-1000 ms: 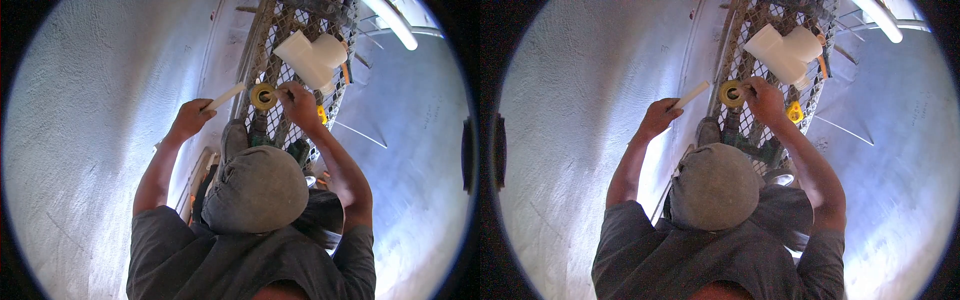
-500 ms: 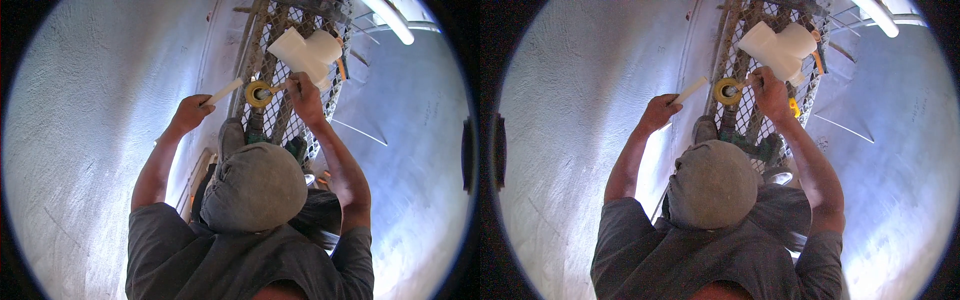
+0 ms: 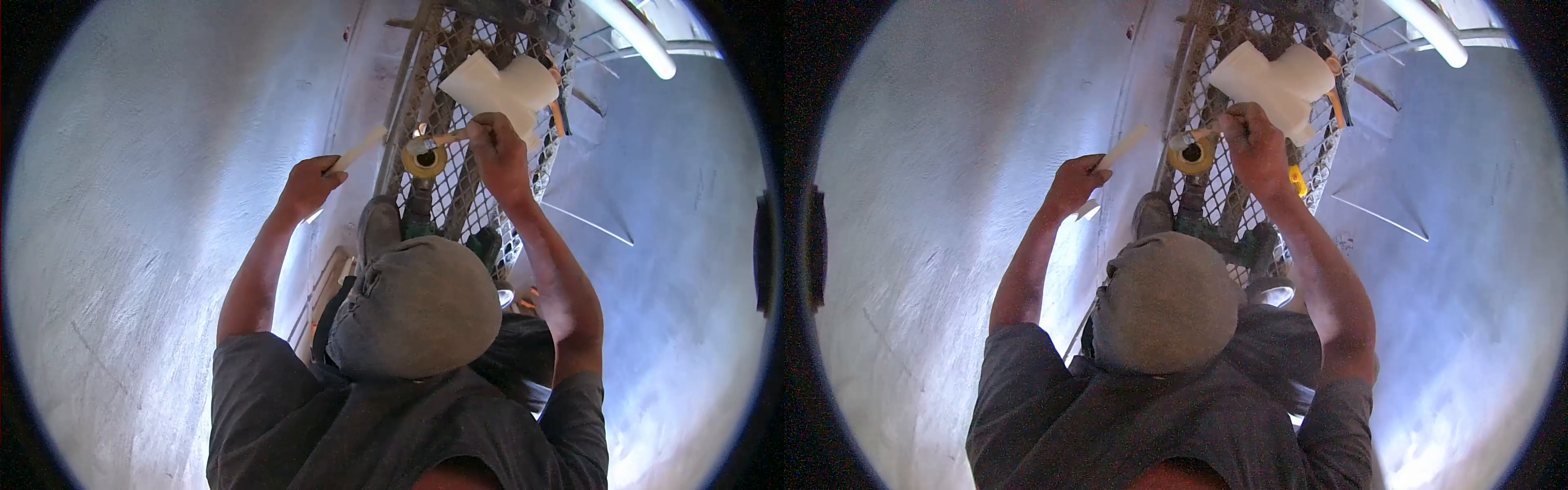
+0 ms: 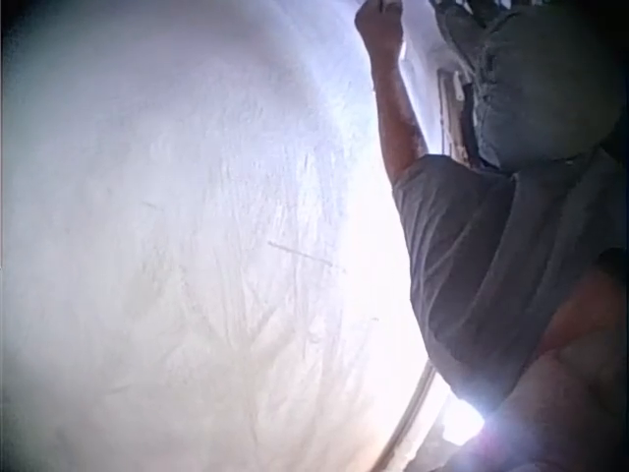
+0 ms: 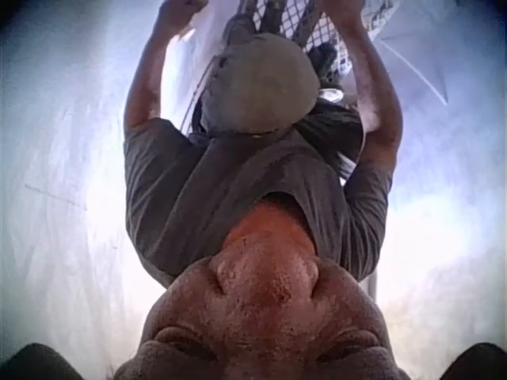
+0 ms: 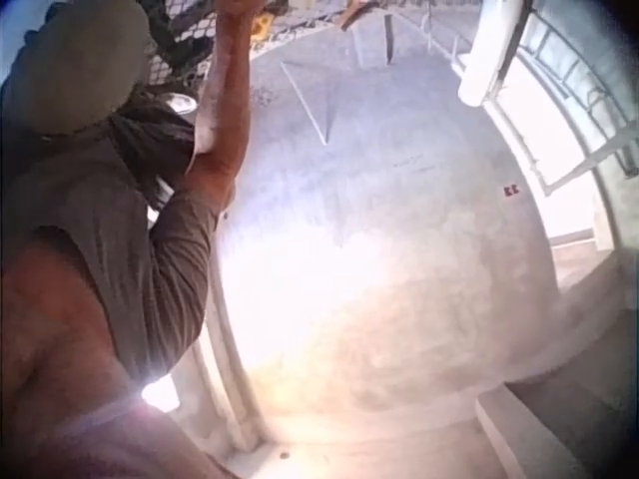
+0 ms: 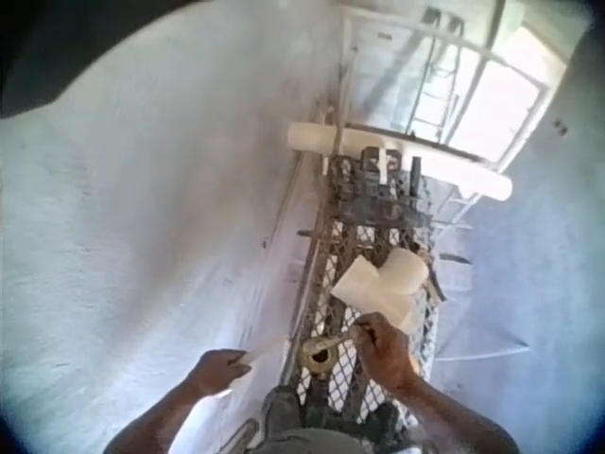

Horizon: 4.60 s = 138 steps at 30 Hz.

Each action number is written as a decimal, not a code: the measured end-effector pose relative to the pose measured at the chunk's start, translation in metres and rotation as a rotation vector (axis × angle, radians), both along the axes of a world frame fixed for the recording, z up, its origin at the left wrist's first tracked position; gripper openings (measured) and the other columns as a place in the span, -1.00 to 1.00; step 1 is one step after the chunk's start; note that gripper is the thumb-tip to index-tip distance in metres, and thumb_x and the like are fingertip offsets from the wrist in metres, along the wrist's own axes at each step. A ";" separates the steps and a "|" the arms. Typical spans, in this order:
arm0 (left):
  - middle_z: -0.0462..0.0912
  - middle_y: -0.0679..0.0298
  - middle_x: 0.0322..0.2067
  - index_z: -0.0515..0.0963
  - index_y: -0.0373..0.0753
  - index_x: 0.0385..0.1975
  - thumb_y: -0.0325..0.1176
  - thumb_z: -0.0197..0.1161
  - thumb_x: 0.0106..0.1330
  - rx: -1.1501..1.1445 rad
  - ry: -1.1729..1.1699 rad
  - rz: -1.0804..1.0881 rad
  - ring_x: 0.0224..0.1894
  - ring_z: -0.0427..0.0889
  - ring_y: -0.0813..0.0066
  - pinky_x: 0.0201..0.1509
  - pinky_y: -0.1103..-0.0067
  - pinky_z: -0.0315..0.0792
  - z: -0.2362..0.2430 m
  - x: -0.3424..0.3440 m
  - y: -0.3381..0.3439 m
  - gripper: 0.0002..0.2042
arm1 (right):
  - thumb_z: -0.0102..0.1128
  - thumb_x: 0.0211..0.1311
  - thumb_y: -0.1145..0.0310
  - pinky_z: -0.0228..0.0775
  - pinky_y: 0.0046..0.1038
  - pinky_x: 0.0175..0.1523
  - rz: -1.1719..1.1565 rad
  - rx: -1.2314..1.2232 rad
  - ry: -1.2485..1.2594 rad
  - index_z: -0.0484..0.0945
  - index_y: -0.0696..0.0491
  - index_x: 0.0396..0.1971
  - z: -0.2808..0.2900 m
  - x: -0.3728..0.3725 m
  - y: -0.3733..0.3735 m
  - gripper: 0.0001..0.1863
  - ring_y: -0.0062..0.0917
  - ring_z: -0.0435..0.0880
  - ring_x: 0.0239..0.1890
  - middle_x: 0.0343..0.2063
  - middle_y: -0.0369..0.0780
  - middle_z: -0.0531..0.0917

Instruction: Installing and securing PVC pipes to the ceiling/wall in a construction setting.

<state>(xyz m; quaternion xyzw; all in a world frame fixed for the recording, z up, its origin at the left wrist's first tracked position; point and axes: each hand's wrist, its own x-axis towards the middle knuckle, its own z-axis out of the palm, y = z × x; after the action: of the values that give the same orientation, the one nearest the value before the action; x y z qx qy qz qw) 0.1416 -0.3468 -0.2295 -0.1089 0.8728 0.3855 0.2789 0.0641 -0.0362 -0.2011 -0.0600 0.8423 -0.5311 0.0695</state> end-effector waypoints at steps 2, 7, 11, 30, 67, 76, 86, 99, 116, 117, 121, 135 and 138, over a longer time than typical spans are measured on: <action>0.54 0.10 -0.57 0.59 -0.30 -0.19 -0.25 0.22 0.21 0.000 0.004 0.034 -0.49 0.49 0.38 -0.32 0.45 0.37 0.001 0.004 -0.009 -0.72 | 0.08 0.35 0.39 0.30 -0.63 -0.38 0.014 0.001 0.008 0.46 0.17 -0.21 0.012 -0.005 -0.016 -0.85 -0.75 0.41 -0.49 -0.51 -0.31 0.56; 0.56 0.12 -0.56 0.59 -0.30 -0.18 -0.25 0.23 0.21 -0.016 -0.020 0.056 -0.50 0.50 0.39 -0.33 0.45 0.37 0.008 0.010 -0.030 -0.72 | 0.14 0.29 0.35 0.47 -0.44 -0.28 0.068 -0.111 0.122 0.47 0.13 -0.23 0.044 -0.021 -0.063 -0.82 -0.48 0.65 -0.44 -0.49 -0.12 0.63; 0.55 0.16 -0.57 0.60 -0.29 -0.16 -0.27 0.23 0.20 0.022 0.039 0.120 -0.51 0.49 0.44 -0.34 0.49 0.38 0.010 0.013 -0.037 -0.72 | 0.16 0.27 0.36 0.47 -0.42 -0.30 0.089 -0.101 0.096 0.47 0.12 -0.24 0.039 -0.031 -0.090 -0.83 -0.43 0.66 -0.44 -0.50 -0.11 0.63; 0.60 0.31 -0.39 0.56 -0.38 -0.06 -0.37 0.25 0.22 0.290 -0.014 0.294 -0.32 0.56 0.58 -0.14 0.60 0.46 0.030 0.010 -0.053 -0.68 | 0.18 0.25 0.40 0.42 -0.46 -0.39 0.027 -0.096 0.147 0.47 0.15 -0.26 0.021 -0.034 -0.091 -0.84 -0.53 0.59 -0.54 -0.56 -0.18 0.59; 0.64 0.28 -0.39 0.60 -0.36 -0.19 -0.43 0.42 0.06 0.346 0.067 0.353 -0.32 0.57 0.59 -0.14 0.62 0.43 0.019 0.022 -0.037 -0.69 | 0.16 0.25 0.33 0.44 -0.47 -0.27 0.080 -0.032 -0.064 0.55 0.17 -0.22 0.041 -0.047 -0.039 -0.78 -0.57 0.59 -0.43 -0.48 -0.21 0.63; 0.67 0.24 -0.31 0.59 -0.36 -0.16 -0.49 0.39 0.12 0.292 0.129 0.406 -0.22 0.62 0.55 -0.05 0.60 0.47 0.047 0.004 -0.029 -0.72 | 0.18 0.21 0.39 0.48 -0.32 -0.24 0.342 0.198 -0.011 0.50 0.15 -0.29 0.056 -0.023 -0.008 -0.84 -0.22 0.68 -0.35 -0.42 -0.06 0.66; 0.68 0.27 -0.31 0.60 -0.33 -0.16 -0.43 0.38 0.15 0.346 0.265 0.496 -0.20 0.63 0.55 -0.04 0.59 0.48 0.076 -0.027 -0.023 -0.74 | 0.21 0.20 0.20 0.49 -0.25 -0.33 0.617 0.530 0.161 0.52 0.08 -0.29 0.007 -0.003 -0.003 -0.75 -0.25 0.68 -0.38 -0.45 -0.16 0.66; 0.66 0.19 -0.33 0.56 -0.32 -0.20 -0.42 0.38 0.15 0.469 0.605 0.606 -0.24 0.69 0.33 -0.03 0.42 0.54 0.179 -0.086 -0.009 -0.75 | 0.27 0.11 0.28 0.51 -0.25 -0.13 0.578 0.428 0.230 0.49 0.03 -0.10 0.057 -0.035 -0.010 -0.65 -0.27 0.65 -0.15 -0.19 -0.15 0.63; 0.59 0.26 -0.48 0.44 -0.32 -0.40 -0.57 0.49 -0.05 0.587 0.818 0.672 -0.43 0.58 0.61 -0.33 0.68 0.51 0.595 -0.131 0.064 -0.69 | 0.42 0.01 0.20 0.39 -0.51 -0.10 0.317 -0.616 -0.055 0.48 0.11 -0.09 0.464 -0.047 -0.097 -0.50 -0.58 0.52 -0.22 -0.27 -0.26 0.59; 0.58 0.27 -0.48 0.43 -0.31 -0.40 -0.56 0.51 -0.07 0.581 0.817 0.700 -0.43 0.57 0.61 -0.33 0.69 0.51 0.620 -0.127 0.060 -0.67 | 0.38 0.07 0.20 0.38 -0.59 -0.22 0.274 -0.782 -0.012 0.53 0.12 -0.22 0.487 -0.043 -0.106 -0.63 -0.69 0.48 -0.34 -0.42 -0.32 0.58; 0.61 0.16 -0.34 0.44 -0.35 -0.30 -0.52 0.50 -0.04 0.706 0.828 0.691 -0.34 0.61 0.56 -0.24 0.63 0.54 0.724 -0.110 0.050 -0.63 | 0.28 0.18 0.22 0.38 -0.60 -0.21 0.296 -0.863 -0.170 0.49 0.11 -0.20 0.588 -0.036 -0.120 -0.69 -0.73 0.47 -0.34 -0.34 -0.32 0.60; 0.38 0.14 0.17 0.45 -0.18 -0.02 -0.30 0.37 0.09 -1.787 1.089 0.314 0.23 0.31 0.07 0.28 0.12 0.16 1.065 0.234 -0.113 -0.57 | 0.23 0.15 0.35 0.42 -0.39 -0.03 0.531 -0.943 0.118 0.45 0.15 -0.32 0.940 -0.009 -0.132 -0.78 -0.51 0.58 -0.26 -0.43 -0.24 0.59; 0.36 0.21 0.20 0.49 -0.14 -0.06 -0.28 0.33 0.07 -1.858 1.058 0.159 0.29 0.27 0.22 0.31 0.11 0.13 1.073 0.255 -0.129 -0.61 | 0.21 0.18 0.36 0.43 -0.40 -0.06 0.569 -1.049 0.184 0.42 0.12 -0.33 1.012 0.008 -0.147 -0.81 -0.54 0.56 -0.31 -0.43 -0.23 0.58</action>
<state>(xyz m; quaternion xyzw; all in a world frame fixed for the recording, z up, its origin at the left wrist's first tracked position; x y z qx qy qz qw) 0.3966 -0.4763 0.8432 -0.1542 0.8247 -0.4144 -0.3525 0.0717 -0.1837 0.8104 -0.3549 0.4216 -0.8288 0.0969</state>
